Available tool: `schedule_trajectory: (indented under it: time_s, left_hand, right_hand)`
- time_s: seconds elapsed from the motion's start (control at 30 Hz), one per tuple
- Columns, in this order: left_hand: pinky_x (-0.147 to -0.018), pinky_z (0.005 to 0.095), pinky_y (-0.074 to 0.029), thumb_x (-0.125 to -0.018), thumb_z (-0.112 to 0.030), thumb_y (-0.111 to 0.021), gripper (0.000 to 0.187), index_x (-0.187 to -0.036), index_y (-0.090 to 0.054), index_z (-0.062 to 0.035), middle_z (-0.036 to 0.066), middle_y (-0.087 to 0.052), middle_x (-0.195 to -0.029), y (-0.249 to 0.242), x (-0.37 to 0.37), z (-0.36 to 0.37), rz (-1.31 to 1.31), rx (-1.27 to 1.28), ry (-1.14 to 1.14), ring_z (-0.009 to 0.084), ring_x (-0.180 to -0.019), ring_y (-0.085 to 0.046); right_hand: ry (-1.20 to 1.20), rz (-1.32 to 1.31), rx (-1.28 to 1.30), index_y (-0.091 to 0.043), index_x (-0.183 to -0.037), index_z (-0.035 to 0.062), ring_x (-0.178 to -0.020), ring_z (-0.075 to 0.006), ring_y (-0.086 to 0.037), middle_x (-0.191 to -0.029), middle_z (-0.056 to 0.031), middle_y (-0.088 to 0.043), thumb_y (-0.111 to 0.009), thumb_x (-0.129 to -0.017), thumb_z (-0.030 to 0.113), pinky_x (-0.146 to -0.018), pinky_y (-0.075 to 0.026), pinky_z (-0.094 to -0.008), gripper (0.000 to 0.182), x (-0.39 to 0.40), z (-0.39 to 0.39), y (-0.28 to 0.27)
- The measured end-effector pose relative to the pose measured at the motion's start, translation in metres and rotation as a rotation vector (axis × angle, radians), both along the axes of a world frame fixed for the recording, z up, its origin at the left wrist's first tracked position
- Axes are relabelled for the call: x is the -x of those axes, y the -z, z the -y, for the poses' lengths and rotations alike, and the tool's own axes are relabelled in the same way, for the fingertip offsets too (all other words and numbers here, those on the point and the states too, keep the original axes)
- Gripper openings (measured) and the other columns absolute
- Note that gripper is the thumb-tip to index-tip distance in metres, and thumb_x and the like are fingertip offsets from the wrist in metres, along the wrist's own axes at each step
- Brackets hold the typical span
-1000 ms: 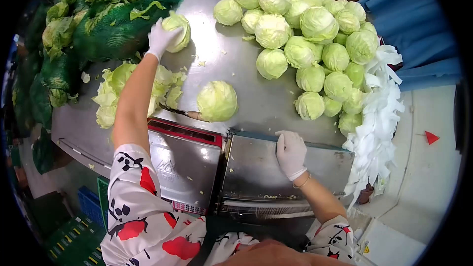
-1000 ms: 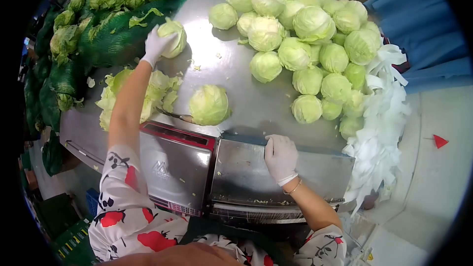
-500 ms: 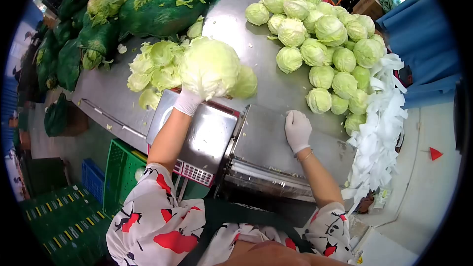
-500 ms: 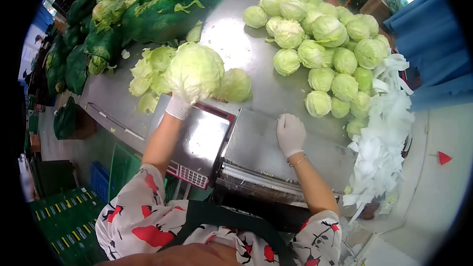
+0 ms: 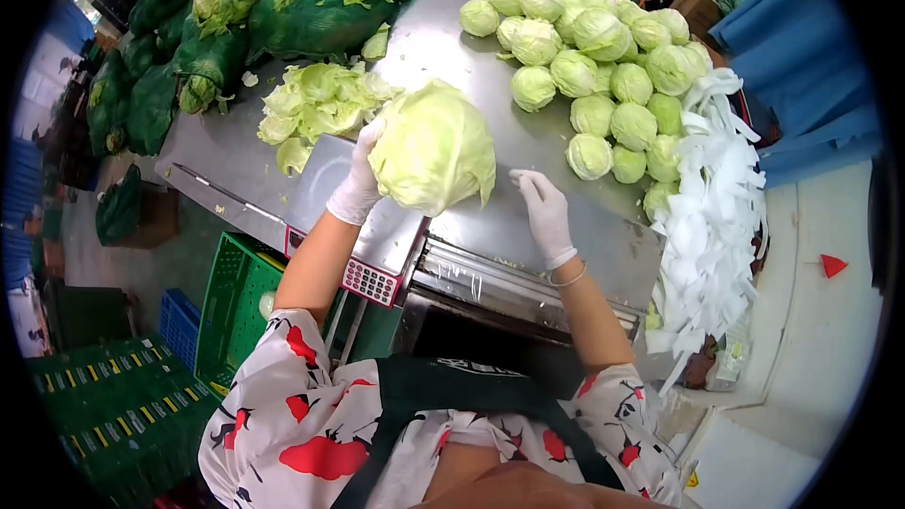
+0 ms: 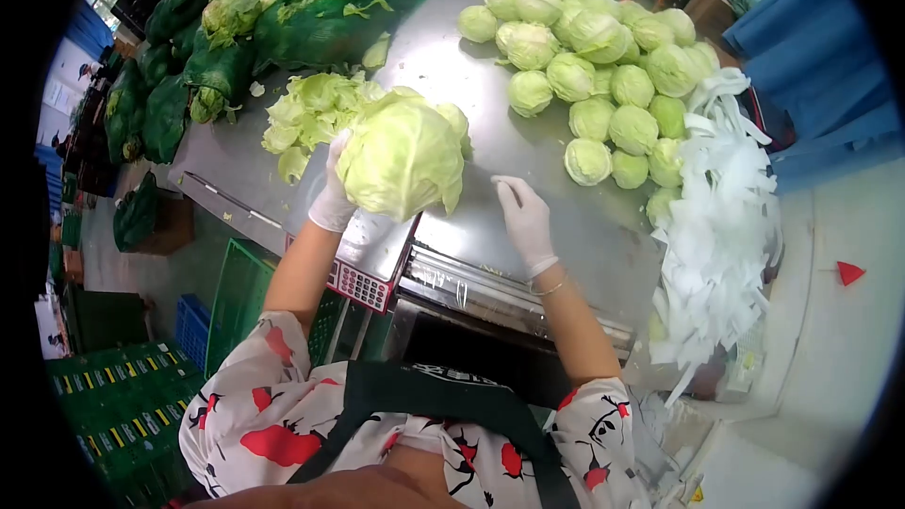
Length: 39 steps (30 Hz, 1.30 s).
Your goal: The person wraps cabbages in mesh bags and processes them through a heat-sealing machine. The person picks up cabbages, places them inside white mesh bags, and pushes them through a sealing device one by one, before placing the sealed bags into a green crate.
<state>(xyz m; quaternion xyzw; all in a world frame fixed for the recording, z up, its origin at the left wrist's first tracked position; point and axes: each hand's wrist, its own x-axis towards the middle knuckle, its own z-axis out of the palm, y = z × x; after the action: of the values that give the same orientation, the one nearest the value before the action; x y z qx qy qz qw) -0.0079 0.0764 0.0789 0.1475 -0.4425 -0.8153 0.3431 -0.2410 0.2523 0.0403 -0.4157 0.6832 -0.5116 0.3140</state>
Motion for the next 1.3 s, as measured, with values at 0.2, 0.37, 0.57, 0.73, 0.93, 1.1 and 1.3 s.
schedule_trajectory:
  time_s: [0.2,0.37,0.57,0.73,0.93,1.1,1.3]
  left_hand:
    - [-0.111,0.0531,-0.039,-0.098,-0.058,-0.038,0.068,-0.148,-0.037,-0.0112,0.014,-0.042,-0.149,0.02,0.043,-0.056,0.019,-0.47,0.269,0.0323,-0.135,-0.044]
    - [-0.11,0.0613,-0.036,-0.098,-0.064,-0.032,0.072,-0.149,-0.037,-0.0137,0.016,-0.041,-0.151,0.038,0.073,-0.08,-0.227,-0.99,0.653,0.0365,-0.135,-0.045]
    - [-0.105,0.0493,-0.047,-0.099,-0.065,-0.029,0.074,-0.147,-0.039,-0.0086,0.015,-0.049,-0.145,0.029,0.12,-0.103,0.238,-0.578,0.576,0.0314,-0.127,-0.055]
    - [-0.103,0.0368,-0.048,-0.102,-0.046,-0.042,0.058,-0.142,-0.045,-0.0038,0.015,-0.054,-0.139,0.059,0.144,-0.103,0.444,-0.216,0.49,0.0241,-0.125,-0.055]
    - [-0.104,0.0372,-0.044,-0.095,-0.051,-0.055,0.066,-0.14,-0.049,-0.0038,0.018,-0.057,-0.134,0.015,0.16,-0.123,0.944,0.792,0.503,0.0288,-0.123,-0.056]
    - [-0.105,0.0346,-0.042,-0.1,-0.042,-0.052,0.056,-0.139,-0.049,-0.0017,0.015,-0.059,-0.13,0.015,0.163,-0.132,0.599,0.523,0.48,0.0238,-0.123,-0.054]
    - [-0.107,0.0347,-0.041,-0.106,-0.036,-0.039,0.05,-0.139,-0.049,0.0004,0.015,-0.061,-0.129,0.016,0.142,-0.127,0.536,0.384,0.228,0.0219,-0.122,-0.056]
  right_hand:
    - [-0.03,0.376,0.263,-0.056,-0.132,-0.0009,-0.117,-0.0182,-0.057,-0.129,-0.0107,-0.061,-0.049,-0.104,0.027,-0.101,-0.043,-0.0305,0.04,-0.01,-0.031,-0.056]
    - [-0.015,0.372,0.203,-0.053,-0.137,0.0005,-0.12,-0.0164,-0.054,-0.132,-0.0107,-0.059,-0.048,-0.104,0.03,-0.105,-0.039,-0.0298,0.044,0.016,-0.068,-0.06]
    - [0.076,0.374,0.101,-0.054,-0.135,-0.0002,-0.121,-0.0166,-0.053,-0.133,-0.0108,-0.059,-0.05,-0.104,0.032,-0.104,-0.041,-0.03,0.045,0.039,-0.109,-0.041]
    - [0.161,0.196,0.057,-0.061,-0.126,-0.0014,-0.115,-0.0211,-0.059,-0.122,-0.015,-0.065,-0.05,-0.103,0.033,-0.1,-0.044,-0.0319,0.043,0.065,-0.146,0.008]
    - [0.718,-0.651,0.094,-0.067,-0.105,-0.0012,-0.098,-0.0354,-0.063,-0.104,-0.0172,-0.068,-0.063,-0.092,0.017,-0.088,-0.049,-0.0415,0.023,0.144,-0.186,0.005]
    - [0.993,-0.643,-0.713,-0.065,-0.108,-0.0031,-0.101,-0.0391,-0.062,-0.105,-0.0242,-0.067,-0.067,-0.084,0.044,-0.089,-0.048,-0.046,0.053,0.25,-0.206,0.045]
    - [0.978,-0.388,-0.436,-0.071,-0.1,-0.0035,-0.09,-0.0375,-0.064,-0.097,-0.0235,-0.07,-0.066,-0.085,0.042,-0.084,-0.048,-0.04,0.049,0.296,-0.235,0.09]
